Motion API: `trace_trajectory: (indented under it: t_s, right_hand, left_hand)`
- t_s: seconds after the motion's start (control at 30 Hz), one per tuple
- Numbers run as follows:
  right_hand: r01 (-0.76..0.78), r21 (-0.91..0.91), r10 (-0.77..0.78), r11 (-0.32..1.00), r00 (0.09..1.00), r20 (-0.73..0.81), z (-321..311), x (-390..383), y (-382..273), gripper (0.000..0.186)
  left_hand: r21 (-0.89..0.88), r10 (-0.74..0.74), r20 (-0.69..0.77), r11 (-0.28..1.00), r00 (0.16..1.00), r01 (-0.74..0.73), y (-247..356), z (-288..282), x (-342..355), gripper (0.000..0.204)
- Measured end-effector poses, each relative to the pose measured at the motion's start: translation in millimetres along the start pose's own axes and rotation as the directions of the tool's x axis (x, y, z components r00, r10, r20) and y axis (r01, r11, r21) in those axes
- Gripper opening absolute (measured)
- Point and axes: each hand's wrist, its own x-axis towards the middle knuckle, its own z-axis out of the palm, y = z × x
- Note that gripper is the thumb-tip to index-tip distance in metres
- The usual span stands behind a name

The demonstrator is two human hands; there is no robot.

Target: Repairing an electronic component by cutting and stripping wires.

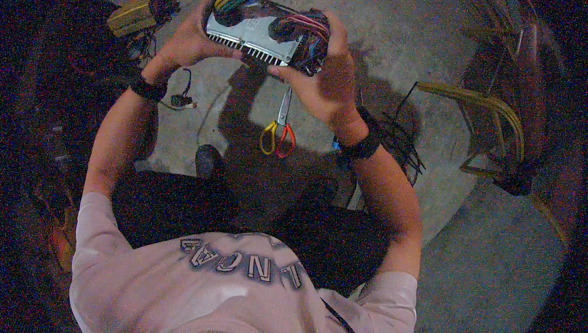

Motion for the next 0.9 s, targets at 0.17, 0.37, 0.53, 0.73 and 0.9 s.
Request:
trace_trajectory:
  t_s: [0.17,0.37,0.53,0.73,0.9]
  right_hand:
    - [-0.074,0.077,0.070,0.994,0.996,0.049,-4,6,-2,0.113]
    - [-0.102,0.084,0.097,0.991,0.994,0.056,-7,6,-2,0.111]
    - [-0.066,0.115,0.060,0.991,0.997,0.048,-10,4,1,0.110]
    - [-0.196,0.126,0.187,0.973,0.979,0.079,-26,-1,6,0.070]
    - [-0.328,0.114,0.325,0.938,0.945,0.042,-37,4,-25,0.041]
  left_hand:
    - [0.024,0.045,0.019,0.999,0.999,-0.046,-2,-2,2,0.122]
    - [0.120,0.062,0.014,0.991,0.998,-0.063,12,3,-1,0.124]
    - [0.051,0.103,-0.035,0.994,0.994,-0.101,11,7,-6,0.127]
    - [0.028,0.142,-0.102,0.990,0.985,-0.139,15,18,-19,0.113]
    - [-0.060,0.009,-0.072,0.998,0.997,-0.013,13,16,-23,0.117]
